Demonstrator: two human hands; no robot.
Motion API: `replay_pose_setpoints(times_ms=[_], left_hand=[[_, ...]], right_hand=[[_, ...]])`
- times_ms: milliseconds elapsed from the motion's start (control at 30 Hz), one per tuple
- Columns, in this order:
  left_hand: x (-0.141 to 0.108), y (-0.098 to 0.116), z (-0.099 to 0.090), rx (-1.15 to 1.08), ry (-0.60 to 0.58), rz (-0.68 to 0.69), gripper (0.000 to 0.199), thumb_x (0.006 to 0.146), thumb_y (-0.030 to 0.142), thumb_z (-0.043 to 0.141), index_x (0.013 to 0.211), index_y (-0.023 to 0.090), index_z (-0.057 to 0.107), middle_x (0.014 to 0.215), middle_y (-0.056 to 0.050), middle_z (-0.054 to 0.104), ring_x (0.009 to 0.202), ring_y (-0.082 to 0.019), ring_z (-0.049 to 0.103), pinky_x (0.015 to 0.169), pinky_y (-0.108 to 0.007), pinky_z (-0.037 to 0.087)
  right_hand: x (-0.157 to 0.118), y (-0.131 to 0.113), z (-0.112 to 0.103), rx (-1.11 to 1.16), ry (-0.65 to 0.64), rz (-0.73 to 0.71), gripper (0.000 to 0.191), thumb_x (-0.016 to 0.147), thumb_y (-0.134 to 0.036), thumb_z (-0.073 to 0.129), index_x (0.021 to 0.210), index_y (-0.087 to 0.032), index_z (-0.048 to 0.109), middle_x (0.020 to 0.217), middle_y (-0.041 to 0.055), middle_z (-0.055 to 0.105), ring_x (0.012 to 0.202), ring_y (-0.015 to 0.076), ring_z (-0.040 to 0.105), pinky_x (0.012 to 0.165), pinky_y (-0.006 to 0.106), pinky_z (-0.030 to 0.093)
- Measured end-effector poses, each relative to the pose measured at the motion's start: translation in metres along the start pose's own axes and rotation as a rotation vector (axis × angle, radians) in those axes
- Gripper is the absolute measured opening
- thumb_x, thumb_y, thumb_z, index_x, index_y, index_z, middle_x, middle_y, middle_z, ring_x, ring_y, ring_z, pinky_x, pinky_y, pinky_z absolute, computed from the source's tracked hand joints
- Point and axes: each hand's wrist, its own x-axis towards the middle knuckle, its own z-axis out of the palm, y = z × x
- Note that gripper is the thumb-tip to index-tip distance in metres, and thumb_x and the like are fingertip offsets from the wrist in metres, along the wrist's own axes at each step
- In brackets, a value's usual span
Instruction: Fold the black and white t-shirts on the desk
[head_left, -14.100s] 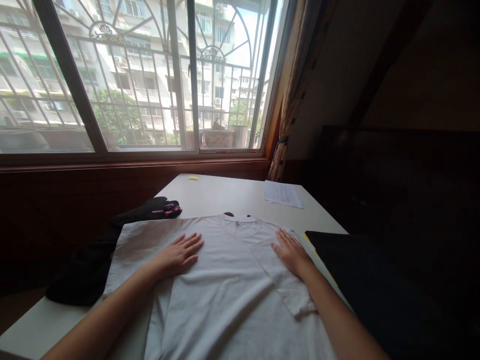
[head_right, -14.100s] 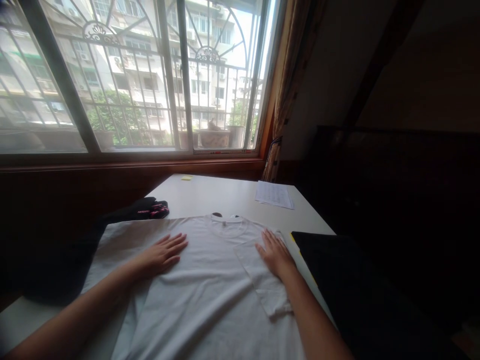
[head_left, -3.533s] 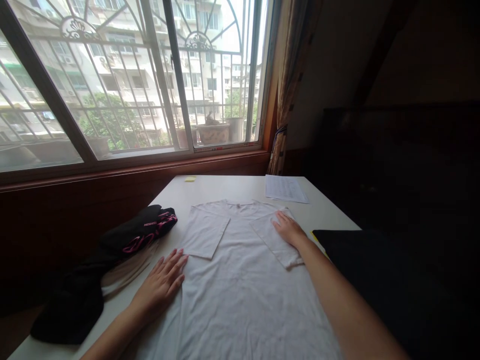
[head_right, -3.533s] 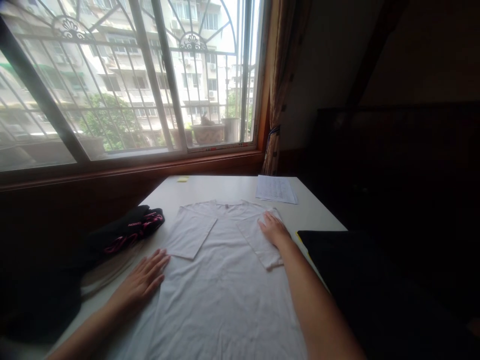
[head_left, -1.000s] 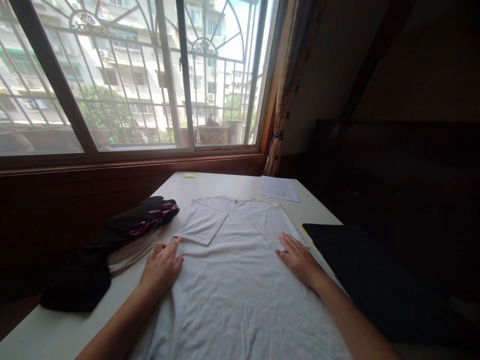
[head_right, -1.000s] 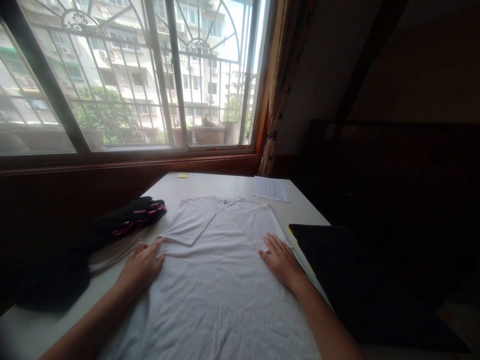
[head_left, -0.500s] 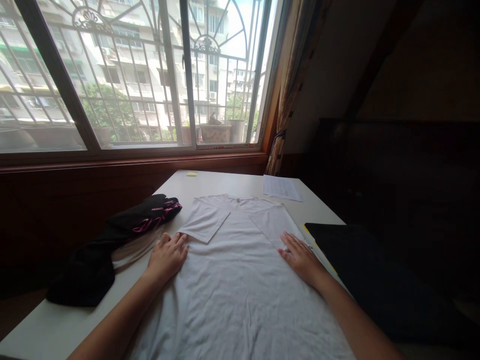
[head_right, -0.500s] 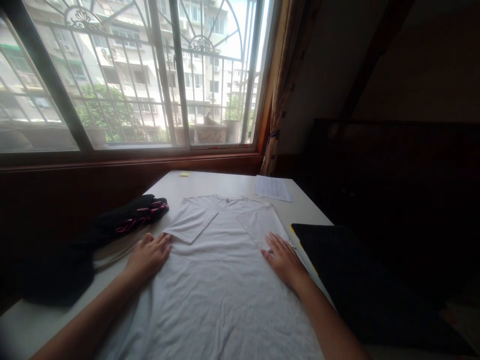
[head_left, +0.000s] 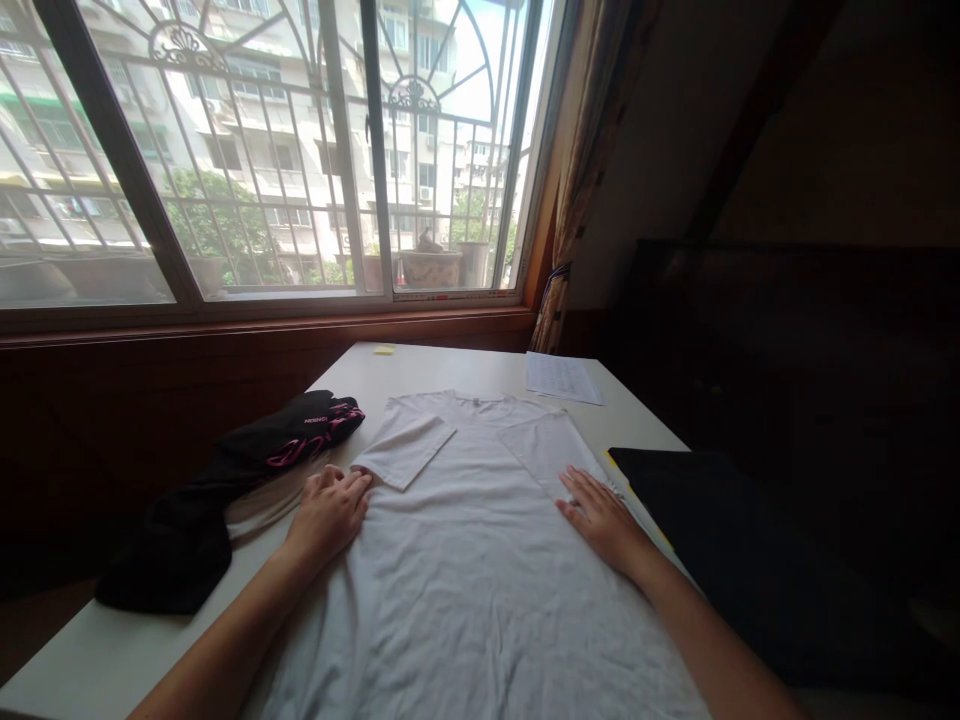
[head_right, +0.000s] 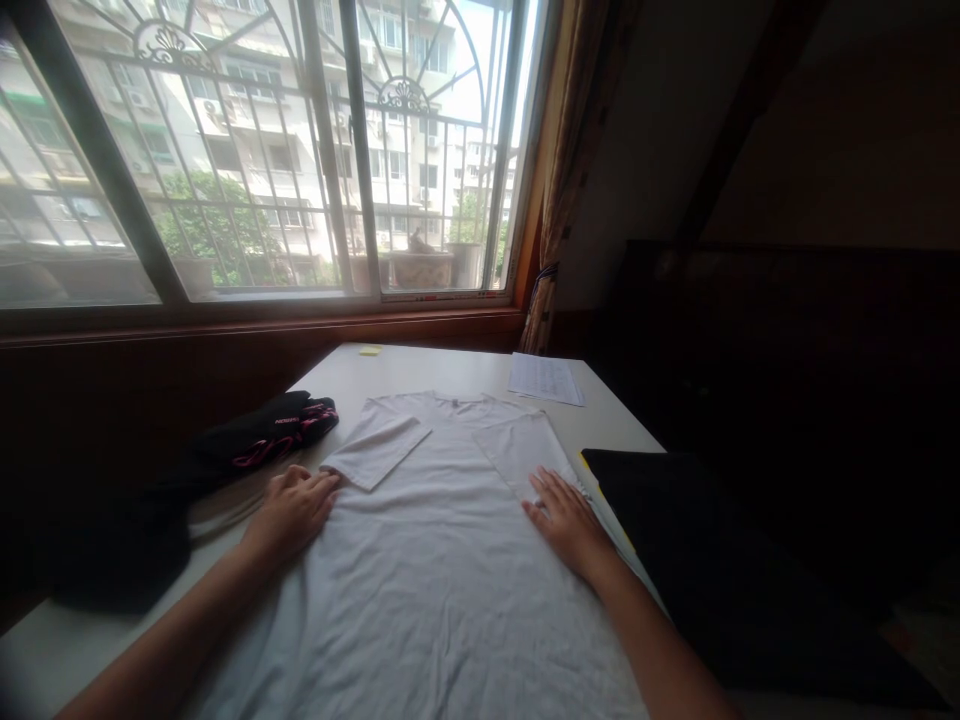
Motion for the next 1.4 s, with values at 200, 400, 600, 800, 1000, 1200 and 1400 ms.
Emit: replay_pose_setpoints(times_ms=[200,400,600,800,1000,1200,1400], left_hand=[[0.014,-0.026,-0.006,-0.142,0.15,0.008,0.024,0.092,0.026,0.048,0.111,0.023,0.062,0.112,-0.009,0.064,0.104,-0.028,0.057,0.094,-0.042,0.047],[0.031,-0.053,0.023,-0.25,0.135,-0.041,0.041,0.082,0.026,0.054,0.123,0.019,0.056,0.1,-0.007,0.063,0.093,-0.026,0.06,0.091,-0.043,0.05],[0.03,-0.055,0.032,-0.431,0.129,-0.053,0.027,0.083,0.023,0.05,0.109,0.021,0.057,0.09,-0.003,0.06,0.084,-0.021,0.062,0.082,-0.036,0.052],[0.027,-0.053,0.027,-0.473,0.152,-0.075,0.02,0.083,0.022,0.051,0.102,0.022,0.055,0.087,0.0,0.059,0.079,-0.018,0.062,0.077,-0.032,0.052],[0.03,-0.055,0.028,-0.472,0.12,-0.062,0.018,0.083,0.019,0.05,0.099,0.022,0.057,0.087,-0.001,0.055,0.074,-0.017,0.058,0.073,-0.029,0.049],[0.028,-0.055,0.027,-0.422,0.007,-0.036,0.015,0.089,0.021,0.048,0.094,0.023,0.062,0.095,-0.002,0.053,0.07,-0.014,0.057,0.07,-0.027,0.047],[0.027,-0.057,0.021,-0.415,-0.019,-0.033,0.013,0.085,0.018,0.05,0.089,0.023,0.062,0.094,-0.001,0.053,0.074,-0.015,0.058,0.07,-0.026,0.046]], right_hand=[[0.004,-0.017,-0.015,0.022,0.096,-0.031,0.048,0.095,-0.047,0.043,0.133,-0.023,0.061,0.145,0.0094,0.055,0.135,0.0291,0.047,0.112,0.047,0.038],[0.017,-0.117,-0.039,0.106,0.15,-0.27,0.02,0.09,-0.029,0.059,0.107,-0.023,0.066,0.109,0.0072,0.066,0.105,0.0249,0.06,0.098,0.04,0.047],[0.053,-0.244,-0.018,0.131,0.027,-0.43,0.033,0.087,-0.042,0.069,0.115,-0.024,0.064,0.114,0.0068,0.063,0.108,0.0238,0.057,0.094,0.036,0.047],[0.085,-0.3,0.002,0.005,-0.007,-0.452,0.018,0.089,-0.03,0.063,0.103,-0.019,0.065,0.105,0.0086,0.064,0.099,0.0234,0.059,0.083,0.033,0.05],[0.094,-0.283,-0.011,-0.013,0.005,-0.497,0.014,0.085,-0.017,0.061,0.098,-0.016,0.065,0.103,0.011,0.064,0.099,0.0233,0.057,0.087,0.034,0.046],[0.103,-0.262,-0.012,0.122,-0.087,-0.635,0.012,0.081,-0.015,0.06,0.089,-0.017,0.07,0.096,0.0095,0.068,0.093,0.0219,0.06,0.083,0.032,0.046],[0.134,-0.249,-0.008,0.253,-0.133,-0.621,0.014,0.078,-0.016,0.066,0.088,-0.022,0.074,0.086,-0.0011,0.071,0.079,0.0126,0.063,0.073,0.02,0.046]])
